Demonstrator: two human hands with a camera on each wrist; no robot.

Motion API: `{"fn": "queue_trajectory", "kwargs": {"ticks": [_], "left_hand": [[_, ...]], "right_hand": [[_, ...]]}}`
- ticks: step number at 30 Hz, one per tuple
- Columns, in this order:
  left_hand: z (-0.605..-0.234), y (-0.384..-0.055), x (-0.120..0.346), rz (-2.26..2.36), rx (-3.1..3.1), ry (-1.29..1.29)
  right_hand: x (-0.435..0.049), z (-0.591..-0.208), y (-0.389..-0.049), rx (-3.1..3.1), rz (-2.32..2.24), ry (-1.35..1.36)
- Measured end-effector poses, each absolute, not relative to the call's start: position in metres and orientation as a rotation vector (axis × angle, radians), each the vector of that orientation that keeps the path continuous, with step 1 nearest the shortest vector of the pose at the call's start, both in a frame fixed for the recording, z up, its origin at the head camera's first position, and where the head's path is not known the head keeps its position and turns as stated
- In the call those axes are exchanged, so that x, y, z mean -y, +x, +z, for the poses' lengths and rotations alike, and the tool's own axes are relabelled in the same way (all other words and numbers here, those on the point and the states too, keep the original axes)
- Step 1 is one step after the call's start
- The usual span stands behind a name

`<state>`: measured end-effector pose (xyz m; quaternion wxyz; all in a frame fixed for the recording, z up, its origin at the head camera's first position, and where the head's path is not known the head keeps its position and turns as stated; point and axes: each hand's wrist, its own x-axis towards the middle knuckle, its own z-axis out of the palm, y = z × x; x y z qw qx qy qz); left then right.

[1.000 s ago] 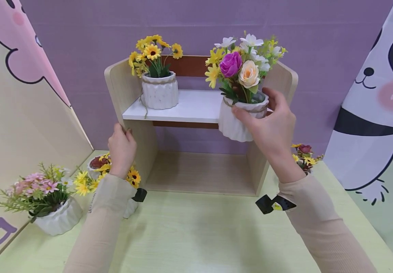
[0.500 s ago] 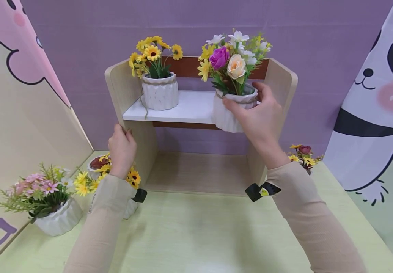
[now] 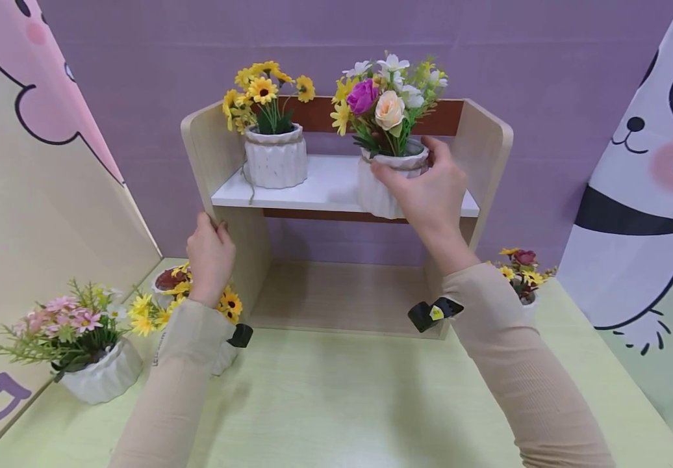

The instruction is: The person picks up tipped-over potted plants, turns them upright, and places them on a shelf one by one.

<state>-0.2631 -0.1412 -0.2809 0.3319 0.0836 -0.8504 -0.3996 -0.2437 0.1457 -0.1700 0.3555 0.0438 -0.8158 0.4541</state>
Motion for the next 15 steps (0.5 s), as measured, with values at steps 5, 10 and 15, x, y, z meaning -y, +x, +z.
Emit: {"fn": "queue_trajectory", "kwargs": {"ticks": [5,10,15], "left_hand": [[-0.281,-0.260,0.139,-1.043,2.216,0.220],[-0.281,-0.260,0.140,-1.041,2.212,0.223],[-0.281,-0.260,0.139,-1.041,2.216,0.222]], "right_hand": [[-0.145,-0.170,-0.250,2.121,1.189,0.129],[-0.140,-0.171,-0.255,2.120,1.230,0.135],[-0.134,-0.171,-0.259,2.114,1.266,0.130]]}}
